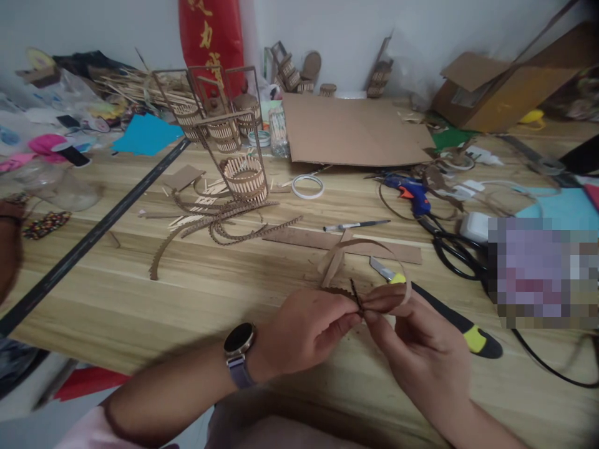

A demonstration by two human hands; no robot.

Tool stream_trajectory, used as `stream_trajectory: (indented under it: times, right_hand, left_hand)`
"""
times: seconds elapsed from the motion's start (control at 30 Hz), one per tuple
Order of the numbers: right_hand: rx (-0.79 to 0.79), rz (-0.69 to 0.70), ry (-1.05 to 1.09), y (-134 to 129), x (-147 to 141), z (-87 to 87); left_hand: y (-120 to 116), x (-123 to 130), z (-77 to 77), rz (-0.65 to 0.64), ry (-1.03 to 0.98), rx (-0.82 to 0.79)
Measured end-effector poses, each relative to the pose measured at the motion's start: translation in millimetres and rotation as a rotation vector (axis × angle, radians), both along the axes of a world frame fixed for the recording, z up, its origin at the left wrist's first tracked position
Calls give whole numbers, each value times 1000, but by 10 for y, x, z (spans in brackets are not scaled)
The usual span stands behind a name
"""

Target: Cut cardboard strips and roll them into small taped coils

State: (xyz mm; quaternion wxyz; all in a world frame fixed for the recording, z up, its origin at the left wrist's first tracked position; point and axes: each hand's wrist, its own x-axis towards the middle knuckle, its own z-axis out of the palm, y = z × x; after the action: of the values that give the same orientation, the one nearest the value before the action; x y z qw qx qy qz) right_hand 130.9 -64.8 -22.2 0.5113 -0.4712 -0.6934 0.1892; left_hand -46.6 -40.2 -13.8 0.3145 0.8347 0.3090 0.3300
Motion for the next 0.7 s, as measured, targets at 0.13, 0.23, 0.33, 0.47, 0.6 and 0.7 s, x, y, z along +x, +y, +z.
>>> stream_trajectory:
  times: [0.13, 0.23, 0.33, 0.47, 0.6, 0.7]
  right_hand:
    - [-7, 0, 2, 1, -5, -36]
    - [-23, 7, 6, -14, -4, -31]
    - [-59, 23, 50, -30, -8, -1]
    - [-98, 28, 98, -46, -24, 23]
    - [-100, 16, 148, -56, -38, 32]
    - [-125, 15, 177, -59, -45, 49]
  left_hand:
    - [13, -10, 3, -7, 11, -17]
    - [21, -23, 1, -34, -16, -18]
    - [27, -36, -1, -59, -8, -44]
    - [40, -48, 2, -83, 1, -103]
    - [67, -56, 21, -116, -16, -174]
    - [96, -58, 27, -139, -22, -209]
